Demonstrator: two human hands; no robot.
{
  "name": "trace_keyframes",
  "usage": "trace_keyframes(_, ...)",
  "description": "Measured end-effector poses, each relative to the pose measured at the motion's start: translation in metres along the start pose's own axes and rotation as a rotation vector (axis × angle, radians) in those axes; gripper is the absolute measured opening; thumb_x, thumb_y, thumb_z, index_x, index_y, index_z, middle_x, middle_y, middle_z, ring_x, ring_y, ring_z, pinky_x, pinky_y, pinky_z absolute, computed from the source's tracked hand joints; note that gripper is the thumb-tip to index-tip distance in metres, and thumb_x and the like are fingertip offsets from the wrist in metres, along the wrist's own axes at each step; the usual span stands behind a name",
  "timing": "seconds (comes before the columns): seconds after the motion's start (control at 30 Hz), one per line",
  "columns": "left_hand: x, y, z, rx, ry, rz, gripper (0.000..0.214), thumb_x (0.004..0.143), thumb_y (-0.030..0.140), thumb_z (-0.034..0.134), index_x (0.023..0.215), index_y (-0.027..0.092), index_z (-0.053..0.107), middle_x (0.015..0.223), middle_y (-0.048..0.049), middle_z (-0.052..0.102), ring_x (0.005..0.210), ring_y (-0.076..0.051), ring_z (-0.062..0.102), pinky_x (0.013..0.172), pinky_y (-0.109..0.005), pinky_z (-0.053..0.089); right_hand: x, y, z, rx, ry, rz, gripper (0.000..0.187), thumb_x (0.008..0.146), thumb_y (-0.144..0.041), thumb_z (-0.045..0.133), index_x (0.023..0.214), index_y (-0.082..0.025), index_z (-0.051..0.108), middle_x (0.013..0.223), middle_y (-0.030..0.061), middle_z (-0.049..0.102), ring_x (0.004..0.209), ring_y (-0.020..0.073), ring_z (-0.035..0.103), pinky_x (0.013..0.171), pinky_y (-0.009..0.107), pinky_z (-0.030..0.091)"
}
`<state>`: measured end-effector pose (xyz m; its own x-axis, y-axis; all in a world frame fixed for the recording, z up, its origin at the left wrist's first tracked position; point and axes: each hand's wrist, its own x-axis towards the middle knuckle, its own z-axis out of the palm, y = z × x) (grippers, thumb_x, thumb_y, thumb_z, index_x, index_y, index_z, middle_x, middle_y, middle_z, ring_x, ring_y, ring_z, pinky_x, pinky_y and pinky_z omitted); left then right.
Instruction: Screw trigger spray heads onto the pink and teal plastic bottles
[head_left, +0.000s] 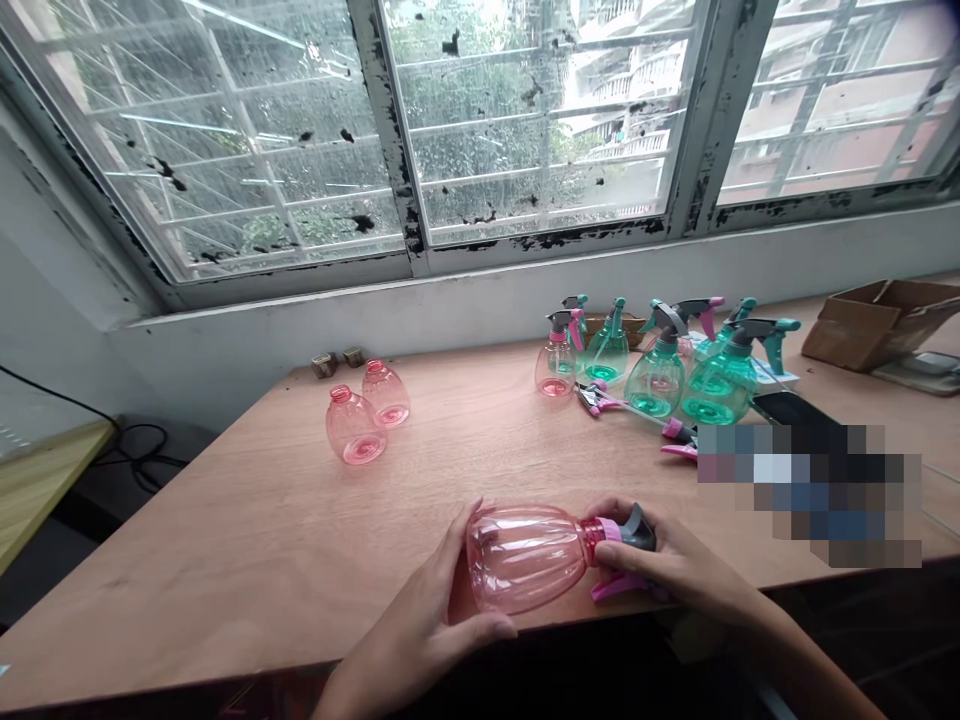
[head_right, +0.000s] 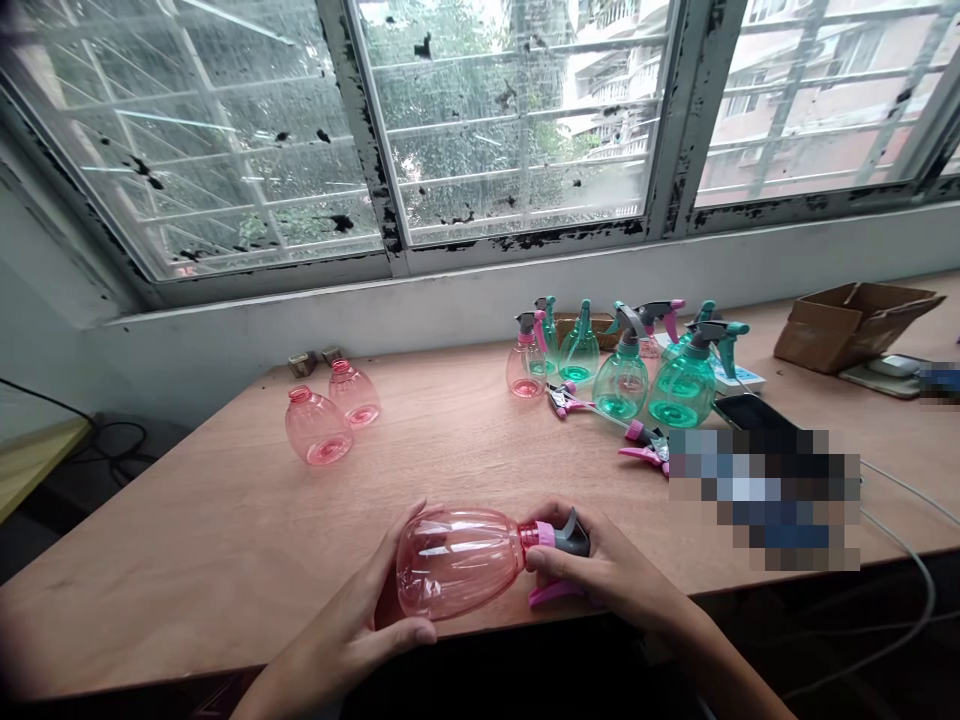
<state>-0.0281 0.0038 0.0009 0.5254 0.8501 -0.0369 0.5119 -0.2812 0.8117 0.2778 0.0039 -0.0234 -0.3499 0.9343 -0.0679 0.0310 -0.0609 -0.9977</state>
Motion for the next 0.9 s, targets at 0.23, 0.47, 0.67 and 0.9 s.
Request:
trace_keyframes(0.23,0.0004,-0.0027,-0.001,0.007,-0.01,0.007,0.095,0.09,0.039,0.073,0.16,0.034,0.009,0.168,-0.0012,0.021,0.153,-0.027,0.022,0.126,-0.044,0.018,0.0003,-0.0011,-0.0003,-0.027,0.017,0.005,0.037,0.085,-0.048,0.076,0.103,-0.019,0.064,0.085,0.0013,0.069,0.082,0.0217,0.066,0.081,0.038,0.059)
trace_keyframes(0.47,0.0008,-0.0052,-0.0006,0.021,-0.015,0.02,0.096,0.091,0.039,0.073,0.159,0.037,0.007,0.168,0.0008,0.018,0.153,-0.026,0.022,0.127,-0.044,0.018,0.001,-0.0023,-0.0006,-0.033,-0.003,-0.003,0.034,0.087,-0.046,0.074,0.102,-0.018,0.063,0.084,0.0015,0.068,0.081,0.0203,0.064,0.081,0.038,0.058)
trace_keyframes(0.67,0.0008,-0.0007,-0.0011,0.001,-0.012,0.005,0.096,0.09,0.038,0.074,0.16,0.034,0.009,0.168,-0.0012,0.021,0.152,-0.027,0.023,0.127,-0.042,0.018,0.0003,-0.0022,-0.0001,-0.033,0.005,-0.005,0.035,0.086,-0.046,0.075,0.103,-0.018,0.064,0.084,0.0011,0.068,0.08,0.0199,0.064,0.08,0.036,0.058)
trace_keyframes(0.9,0.0014,0.0024,-0.0017,-0.013,-0.009,0.002,0.098,0.088,0.038,0.076,0.16,0.031,0.01,0.167,-0.0044,0.022,0.152,-0.031,0.024,0.126,-0.046,0.019,0.0,-0.0028,0.0003,-0.056,0.011,-0.003,0.037,0.086,-0.048,0.074,0.103,-0.017,0.063,0.084,0.0017,0.068,0.08,0.0204,0.064,0.079,0.037,0.059)
